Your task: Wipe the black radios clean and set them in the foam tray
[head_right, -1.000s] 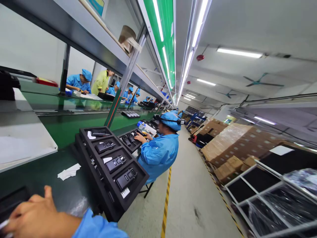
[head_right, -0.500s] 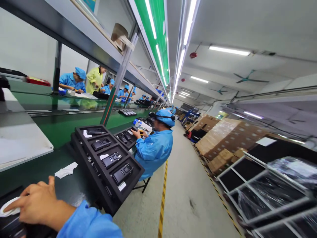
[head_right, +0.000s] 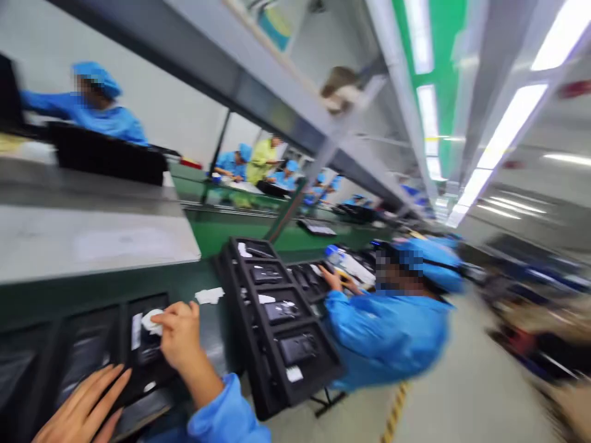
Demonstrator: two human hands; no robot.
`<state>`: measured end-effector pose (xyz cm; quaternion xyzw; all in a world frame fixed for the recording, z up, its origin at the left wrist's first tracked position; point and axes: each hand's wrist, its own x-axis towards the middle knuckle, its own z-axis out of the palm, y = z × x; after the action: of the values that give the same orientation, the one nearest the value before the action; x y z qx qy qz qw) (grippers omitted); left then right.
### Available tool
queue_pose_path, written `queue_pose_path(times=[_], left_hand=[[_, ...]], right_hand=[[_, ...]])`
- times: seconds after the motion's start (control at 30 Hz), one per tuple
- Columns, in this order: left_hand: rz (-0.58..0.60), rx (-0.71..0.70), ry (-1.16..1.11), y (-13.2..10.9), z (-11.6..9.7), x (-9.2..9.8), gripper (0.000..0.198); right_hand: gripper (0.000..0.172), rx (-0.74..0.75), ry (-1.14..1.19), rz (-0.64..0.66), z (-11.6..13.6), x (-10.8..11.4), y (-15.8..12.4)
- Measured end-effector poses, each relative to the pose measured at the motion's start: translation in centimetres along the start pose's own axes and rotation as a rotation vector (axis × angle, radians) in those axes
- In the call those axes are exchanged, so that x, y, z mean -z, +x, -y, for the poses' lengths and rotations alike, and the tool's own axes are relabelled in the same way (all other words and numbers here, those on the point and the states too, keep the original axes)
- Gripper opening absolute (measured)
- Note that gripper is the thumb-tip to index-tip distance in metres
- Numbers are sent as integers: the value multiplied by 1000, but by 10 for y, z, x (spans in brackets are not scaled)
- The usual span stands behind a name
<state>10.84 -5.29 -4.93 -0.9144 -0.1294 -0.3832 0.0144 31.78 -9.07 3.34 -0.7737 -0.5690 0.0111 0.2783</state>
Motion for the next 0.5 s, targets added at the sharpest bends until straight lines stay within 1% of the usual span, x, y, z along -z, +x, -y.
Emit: queue_pose_path(times=[0.07, 0.1, 0.17, 0.27, 0.33, 0.4, 0.5], left_hand=[[109, 46, 111, -13, -2, 21, 54], [124, 57, 151, -16, -3, 27, 49], [147, 84, 189, -17, -5, 34, 40], [141, 108, 200, -17, -9, 34, 36], [143, 112, 192, -20, -12, 30, 37], [132, 131, 168, -24, -14, 25, 35], [117, 150, 126, -30, -16, 19, 30]], right_hand=[[40, 77, 83, -9, 9, -12, -1], [40, 119, 103, 1, 15, -19, 1], [39, 195, 124, 40, 28, -36, 10], [38, 259, 94, 106, 49, -59, 21], [38, 285, 36, 137, 56, -67, 19], [38, 315, 7, 169, 56, -67, 8], [35, 388, 45, 217, 52, -61, -10]])
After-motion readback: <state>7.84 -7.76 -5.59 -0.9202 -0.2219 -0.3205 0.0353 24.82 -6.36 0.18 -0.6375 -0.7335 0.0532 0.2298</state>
